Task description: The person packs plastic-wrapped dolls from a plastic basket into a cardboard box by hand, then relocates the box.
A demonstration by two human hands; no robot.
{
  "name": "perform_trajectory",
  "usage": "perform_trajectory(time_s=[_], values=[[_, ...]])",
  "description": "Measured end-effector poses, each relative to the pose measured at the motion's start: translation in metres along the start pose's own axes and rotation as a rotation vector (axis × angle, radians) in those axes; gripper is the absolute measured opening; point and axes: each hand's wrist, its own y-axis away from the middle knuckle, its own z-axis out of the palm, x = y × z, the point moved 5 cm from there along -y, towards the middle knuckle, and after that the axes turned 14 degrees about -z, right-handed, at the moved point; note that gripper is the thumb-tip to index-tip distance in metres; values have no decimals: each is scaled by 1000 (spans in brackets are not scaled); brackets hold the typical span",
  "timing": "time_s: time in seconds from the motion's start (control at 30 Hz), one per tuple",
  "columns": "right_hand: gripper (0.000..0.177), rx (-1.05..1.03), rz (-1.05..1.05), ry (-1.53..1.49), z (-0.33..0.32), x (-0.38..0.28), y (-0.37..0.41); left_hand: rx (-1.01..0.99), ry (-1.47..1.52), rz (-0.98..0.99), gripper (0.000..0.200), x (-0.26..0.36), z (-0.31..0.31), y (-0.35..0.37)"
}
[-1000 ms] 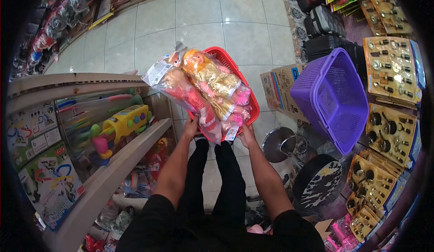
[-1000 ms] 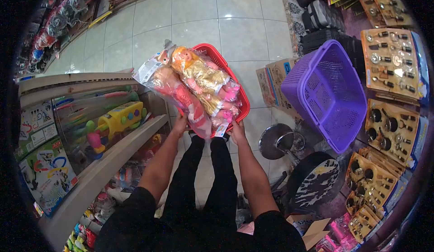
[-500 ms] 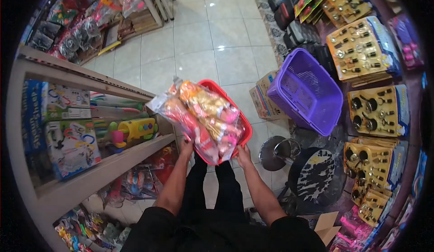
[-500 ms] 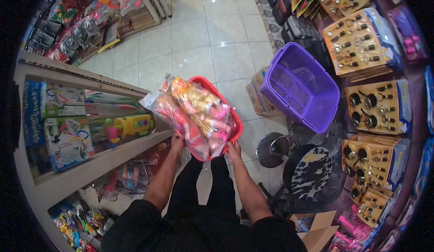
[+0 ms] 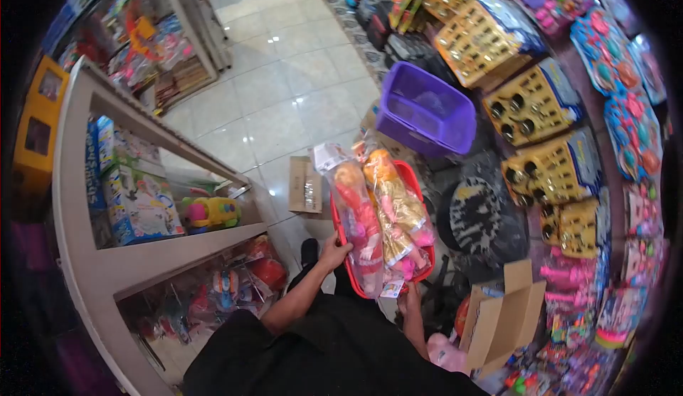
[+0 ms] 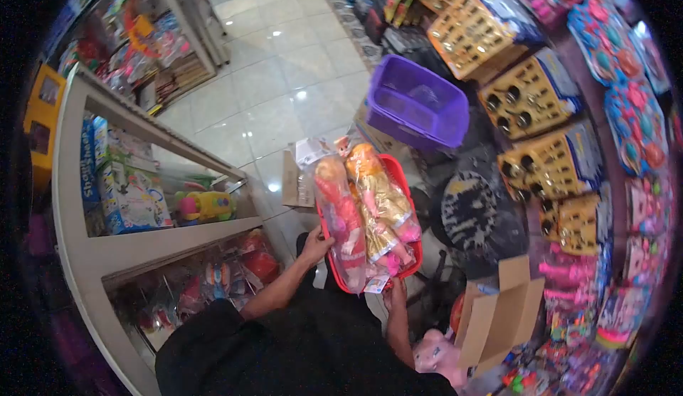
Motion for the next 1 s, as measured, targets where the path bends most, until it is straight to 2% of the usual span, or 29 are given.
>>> perform_trajectory(time_s=[0.1,0.23,0.37,0.53,0.6,0.7,0.83,0.9,1.0], values=[[9,72,-143,-82,-41,-14,23,-130,-153,58,38,14,46,2],[7,205,-334,-175,-51,-60,59,-315,-109,145,41,46,114,19],[12,201,-460,-231,-66,-95,63,-461,-156,102,42,66,177,21],[16,205,-510,-283,-105,-126,30,-558,-252,119,40,77,258,-11],[16,271,-515,-308,-121,-144,18,-554,-241,143,36,85,293,-14],[15,312,-516,-280,-132,-181,-9,-559,-312,51,32,94,341,-27],[17,275,-551,-271,-157,-214,-46,-605,-314,160,24,95,398,-53],[19,337,-506,-290,-156,-248,-62,-593,-342,103,22,112,432,-62],[20,295,-491,-303,-175,-253,-96,-584,-410,152,19,107,457,-91]])
